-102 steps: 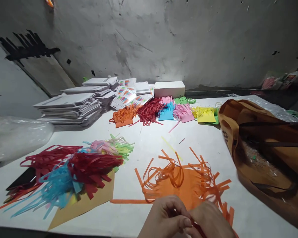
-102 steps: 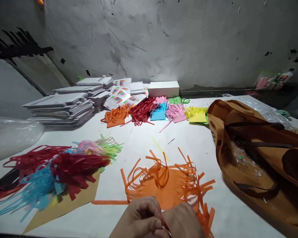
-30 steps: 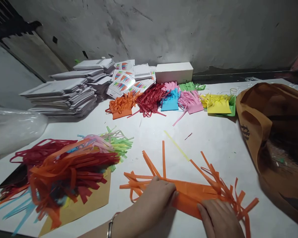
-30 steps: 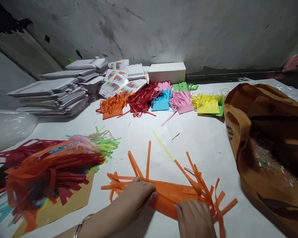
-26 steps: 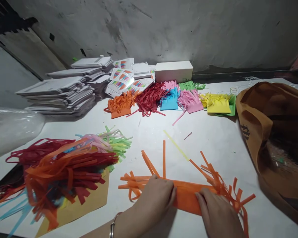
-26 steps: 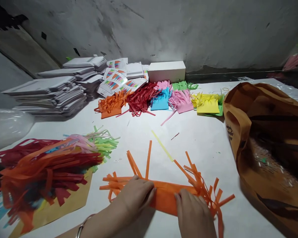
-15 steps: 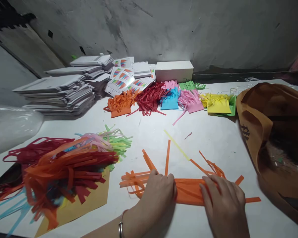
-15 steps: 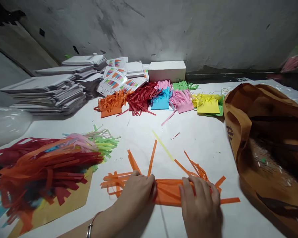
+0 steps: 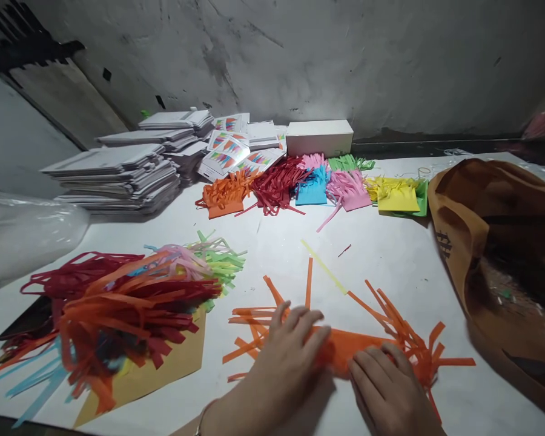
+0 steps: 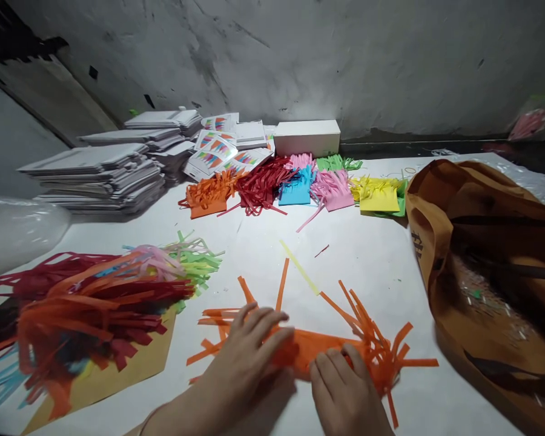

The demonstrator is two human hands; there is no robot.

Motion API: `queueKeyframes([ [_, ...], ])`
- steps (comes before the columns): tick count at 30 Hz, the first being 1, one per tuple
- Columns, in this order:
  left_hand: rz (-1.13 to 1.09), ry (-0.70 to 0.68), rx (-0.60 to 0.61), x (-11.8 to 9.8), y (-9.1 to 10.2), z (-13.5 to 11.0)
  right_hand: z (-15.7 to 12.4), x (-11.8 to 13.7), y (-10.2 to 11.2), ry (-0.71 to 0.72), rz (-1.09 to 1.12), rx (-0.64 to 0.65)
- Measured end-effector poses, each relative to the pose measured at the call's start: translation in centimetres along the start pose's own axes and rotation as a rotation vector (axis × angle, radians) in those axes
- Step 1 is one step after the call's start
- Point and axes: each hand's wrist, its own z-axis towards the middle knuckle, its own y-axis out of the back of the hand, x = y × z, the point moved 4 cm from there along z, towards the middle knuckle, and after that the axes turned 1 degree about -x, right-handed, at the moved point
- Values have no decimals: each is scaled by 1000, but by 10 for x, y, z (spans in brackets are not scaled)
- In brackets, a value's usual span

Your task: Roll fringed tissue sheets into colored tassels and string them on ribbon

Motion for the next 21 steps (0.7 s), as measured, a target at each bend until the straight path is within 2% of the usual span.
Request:
queueKeyframes([
  [2,-48,-146,-39,-10,-5,-13,1,4,0,-42,60,33],
  [5,-60,-188,-20,-14,-20,-28,-3,10,-3,-67,68,27],
  [8,-123,-130,-81,-11,-24,-36,-13,9,-5,-52,50,45],
  [12,-188,10,-134,-6,-18,-40,-25,-2,-5,-168,92,174],
  [15,-91,146,-101,-5,-16,-37,-23,-9,-8,-272,-8,248],
  [18,26,265,-36,-3,-18,-28,-13,-12,-13,-313,-168,315],
  [21,62,313,8,-2,-23,-21,-3,-13,-12,-331,-283,322],
])
